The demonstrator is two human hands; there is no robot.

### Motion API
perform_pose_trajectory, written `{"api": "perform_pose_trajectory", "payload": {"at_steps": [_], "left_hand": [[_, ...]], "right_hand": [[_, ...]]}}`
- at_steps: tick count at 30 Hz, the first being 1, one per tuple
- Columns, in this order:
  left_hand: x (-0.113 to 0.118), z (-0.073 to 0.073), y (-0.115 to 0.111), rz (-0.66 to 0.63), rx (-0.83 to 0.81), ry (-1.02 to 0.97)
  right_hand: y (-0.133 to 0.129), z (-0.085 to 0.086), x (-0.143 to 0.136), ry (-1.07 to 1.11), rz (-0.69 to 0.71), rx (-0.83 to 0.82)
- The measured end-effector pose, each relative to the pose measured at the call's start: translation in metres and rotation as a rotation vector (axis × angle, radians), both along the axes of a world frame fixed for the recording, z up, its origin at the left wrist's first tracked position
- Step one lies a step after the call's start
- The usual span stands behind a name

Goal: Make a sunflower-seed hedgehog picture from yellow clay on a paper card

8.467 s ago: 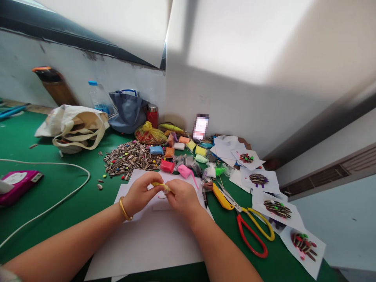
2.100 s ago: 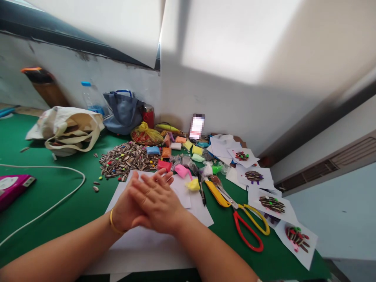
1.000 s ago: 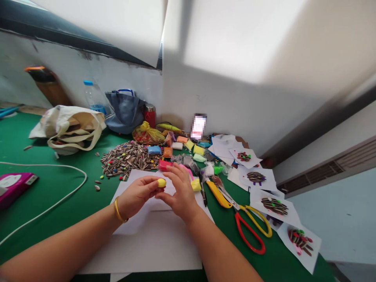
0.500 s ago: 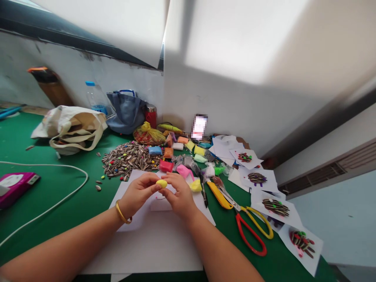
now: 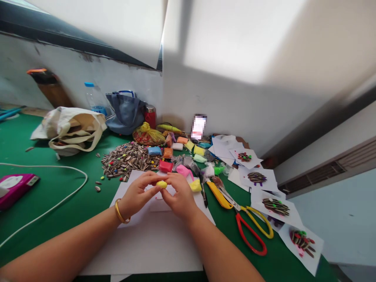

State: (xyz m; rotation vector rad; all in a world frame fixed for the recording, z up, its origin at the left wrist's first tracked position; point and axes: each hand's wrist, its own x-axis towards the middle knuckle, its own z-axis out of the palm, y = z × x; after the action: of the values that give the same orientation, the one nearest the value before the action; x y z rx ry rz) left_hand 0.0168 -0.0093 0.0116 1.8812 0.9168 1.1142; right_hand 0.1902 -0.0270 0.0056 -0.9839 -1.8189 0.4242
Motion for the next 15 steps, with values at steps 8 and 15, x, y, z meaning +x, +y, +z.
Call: {"api": "perform_pose_trajectory", "payload": {"at_steps": [8, 15], "left_hand": [[-0.0009, -0.0006, 0.0066, 0.155, 0.015, -0.029], [0.0056, 0.0004, 0.0038, 0.056, -0.37, -0.314]], "right_hand": [[0.0014, -0.0053, 0.0038, -0.1, -0.007, -0.083], [0.0027, -0.0071, 0.008, 0.002, 0.029, -0.196]]}}
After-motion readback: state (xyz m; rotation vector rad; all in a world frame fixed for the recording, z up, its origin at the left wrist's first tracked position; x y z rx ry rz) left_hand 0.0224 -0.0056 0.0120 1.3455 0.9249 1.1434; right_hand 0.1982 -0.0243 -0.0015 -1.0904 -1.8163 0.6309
